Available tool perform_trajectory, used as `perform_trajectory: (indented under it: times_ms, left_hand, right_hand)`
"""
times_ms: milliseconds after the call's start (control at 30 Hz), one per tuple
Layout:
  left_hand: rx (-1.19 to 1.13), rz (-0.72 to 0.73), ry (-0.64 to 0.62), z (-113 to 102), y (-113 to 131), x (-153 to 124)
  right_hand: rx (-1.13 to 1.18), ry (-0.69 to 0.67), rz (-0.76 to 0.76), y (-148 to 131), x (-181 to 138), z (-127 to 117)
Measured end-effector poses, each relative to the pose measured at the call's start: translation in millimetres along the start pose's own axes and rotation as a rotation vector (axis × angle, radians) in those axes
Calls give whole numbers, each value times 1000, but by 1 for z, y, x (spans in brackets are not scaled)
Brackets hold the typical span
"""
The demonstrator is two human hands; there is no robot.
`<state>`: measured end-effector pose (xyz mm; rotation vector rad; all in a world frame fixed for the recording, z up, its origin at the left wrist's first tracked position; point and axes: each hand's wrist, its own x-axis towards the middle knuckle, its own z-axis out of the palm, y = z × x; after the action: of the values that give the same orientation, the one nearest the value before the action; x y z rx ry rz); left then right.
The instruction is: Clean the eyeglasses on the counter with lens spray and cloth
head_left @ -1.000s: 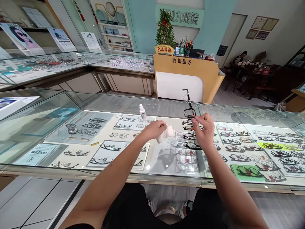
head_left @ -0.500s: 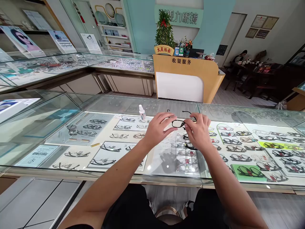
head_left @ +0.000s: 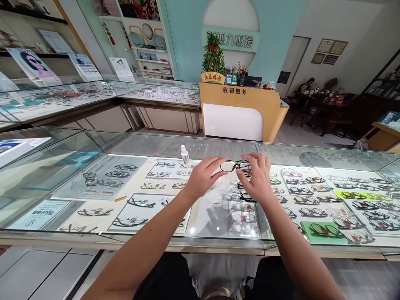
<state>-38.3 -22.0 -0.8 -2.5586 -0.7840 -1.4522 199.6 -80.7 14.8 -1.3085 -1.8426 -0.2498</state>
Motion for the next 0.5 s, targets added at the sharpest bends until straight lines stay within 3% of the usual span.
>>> perform_trajectory:
  times_ms: [133, 267, 367, 500]
  left_hand:
    - [15, -42, 104, -6, -2, 4]
    - [65, -48, 160, -30, 10, 24]
    - [71, 17, 242, -62, 34, 50]
    - [132, 77, 320, -114, 76, 87]
  right_hand:
    - [125, 99, 34, 8, 1, 2]
    - [218, 171, -4, 1, 4, -8]
    - [249, 303, -82, -21, 15, -32]
    - [235, 511, -196, -62, 37, -82]
